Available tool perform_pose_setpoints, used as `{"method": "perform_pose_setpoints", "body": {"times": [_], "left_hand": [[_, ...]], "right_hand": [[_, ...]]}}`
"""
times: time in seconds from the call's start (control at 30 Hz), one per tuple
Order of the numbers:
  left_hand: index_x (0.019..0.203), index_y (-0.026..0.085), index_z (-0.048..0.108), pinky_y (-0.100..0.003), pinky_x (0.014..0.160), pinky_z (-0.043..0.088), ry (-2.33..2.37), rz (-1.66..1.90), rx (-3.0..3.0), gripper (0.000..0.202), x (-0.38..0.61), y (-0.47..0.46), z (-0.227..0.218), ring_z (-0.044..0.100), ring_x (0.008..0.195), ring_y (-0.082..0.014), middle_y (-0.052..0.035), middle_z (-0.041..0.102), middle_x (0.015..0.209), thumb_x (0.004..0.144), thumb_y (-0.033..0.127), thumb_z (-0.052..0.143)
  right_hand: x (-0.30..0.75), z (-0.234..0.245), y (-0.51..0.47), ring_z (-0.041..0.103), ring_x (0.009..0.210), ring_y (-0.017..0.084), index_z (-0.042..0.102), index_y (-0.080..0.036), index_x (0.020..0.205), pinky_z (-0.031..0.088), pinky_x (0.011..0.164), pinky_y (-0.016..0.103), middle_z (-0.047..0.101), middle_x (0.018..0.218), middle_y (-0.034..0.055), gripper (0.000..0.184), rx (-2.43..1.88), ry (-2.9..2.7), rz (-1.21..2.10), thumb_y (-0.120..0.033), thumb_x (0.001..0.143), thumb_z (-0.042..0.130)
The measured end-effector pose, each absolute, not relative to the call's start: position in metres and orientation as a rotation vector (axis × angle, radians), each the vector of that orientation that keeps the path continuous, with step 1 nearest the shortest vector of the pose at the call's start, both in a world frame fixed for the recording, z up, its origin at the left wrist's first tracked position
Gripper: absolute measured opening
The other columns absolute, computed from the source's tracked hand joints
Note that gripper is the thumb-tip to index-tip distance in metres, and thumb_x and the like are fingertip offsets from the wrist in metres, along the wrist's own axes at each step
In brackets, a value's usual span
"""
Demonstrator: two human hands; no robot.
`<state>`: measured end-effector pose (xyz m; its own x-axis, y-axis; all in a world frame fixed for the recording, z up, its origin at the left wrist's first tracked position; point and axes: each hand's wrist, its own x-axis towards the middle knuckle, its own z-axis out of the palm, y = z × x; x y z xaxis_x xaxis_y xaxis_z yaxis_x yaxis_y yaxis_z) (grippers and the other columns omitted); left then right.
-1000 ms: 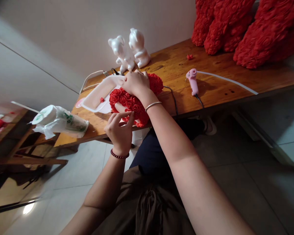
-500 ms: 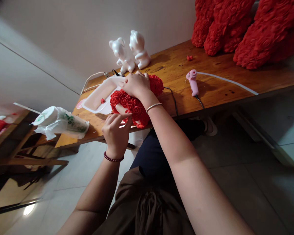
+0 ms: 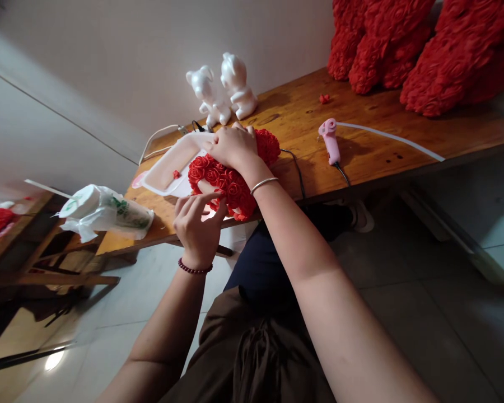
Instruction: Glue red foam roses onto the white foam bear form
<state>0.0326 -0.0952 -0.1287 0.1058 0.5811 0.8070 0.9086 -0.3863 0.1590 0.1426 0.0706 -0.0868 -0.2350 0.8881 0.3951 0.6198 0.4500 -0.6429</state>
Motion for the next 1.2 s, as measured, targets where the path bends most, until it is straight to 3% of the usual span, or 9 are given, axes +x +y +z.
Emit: {"method": "perform_pose_setpoints", "body": {"times": [0.23,0.57,0.83,1.07,1.2], "left_hand": [[0.095,0.031,0.080,-0.034,0.078,0.049,-1.405,-1.149,-1.998,0.017,0.030,-0.091,-0.129,0.056,0.082,-0.0190,-0.0033,0.067,0.087,0.086,0.018,0.075],[0.093,0.026,0.079,-0.034,0.078,0.051,-1.497,-1.117,-2.101,0.010,0.032,-0.091,-0.124,0.058,0.082,-0.0187,-0.0036,0.066,0.088,0.087,0.019,0.073],[0.090,0.024,0.078,-0.033,0.080,0.053,-1.544,-1.074,-2.114,0.007,0.032,-0.092,-0.120,0.059,0.080,-0.0165,-0.0021,0.064,0.087,0.087,0.019,0.073],[0.092,0.023,0.077,-0.035,0.081,0.053,-1.329,-1.094,-2.078,0.011,0.029,-0.089,-0.125,0.058,0.078,-0.0158,-0.0023,0.062,0.086,0.085,0.015,0.075],[0.100,0.026,0.076,-0.031,0.074,0.054,-1.325,-1.211,-2.060,0.015,0.022,-0.090,-0.137,0.060,0.083,-0.0145,-0.0028,0.062,0.095,0.087,0.020,0.076]], "right_hand": [[0.143,-0.087,0.071,0.057,0.121,0.037,0.074,-0.017,0.085,0.031,0.111,0.064,0.073,0.094,0.0138,0.050,-1.271,-1.966,0.453,-0.059,0.097,0.049],[0.145,-0.089,0.067,0.055,0.123,0.038,0.072,-0.017,0.082,0.031,0.111,0.065,0.073,0.095,0.0152,0.048,-1.262,-1.967,0.461,-0.054,0.098,0.047],[0.144,-0.092,0.068,0.055,0.124,0.037,0.073,-0.016,0.083,0.027,0.114,0.065,0.073,0.094,0.0133,0.058,-1.240,-1.950,0.445,-0.063,0.097,0.043],[0.146,-0.086,0.064,0.056,0.121,0.035,0.069,-0.017,0.078,0.034,0.109,0.059,0.074,0.095,0.0133,0.045,-1.293,-1.978,0.433,-0.053,0.097,0.051],[0.146,-0.087,0.064,0.056,0.120,0.034,0.068,-0.017,0.077,0.036,0.106,0.058,0.073,0.094,0.0136,0.042,-1.283,-1.972,0.419,-0.051,0.095,0.052]]}}
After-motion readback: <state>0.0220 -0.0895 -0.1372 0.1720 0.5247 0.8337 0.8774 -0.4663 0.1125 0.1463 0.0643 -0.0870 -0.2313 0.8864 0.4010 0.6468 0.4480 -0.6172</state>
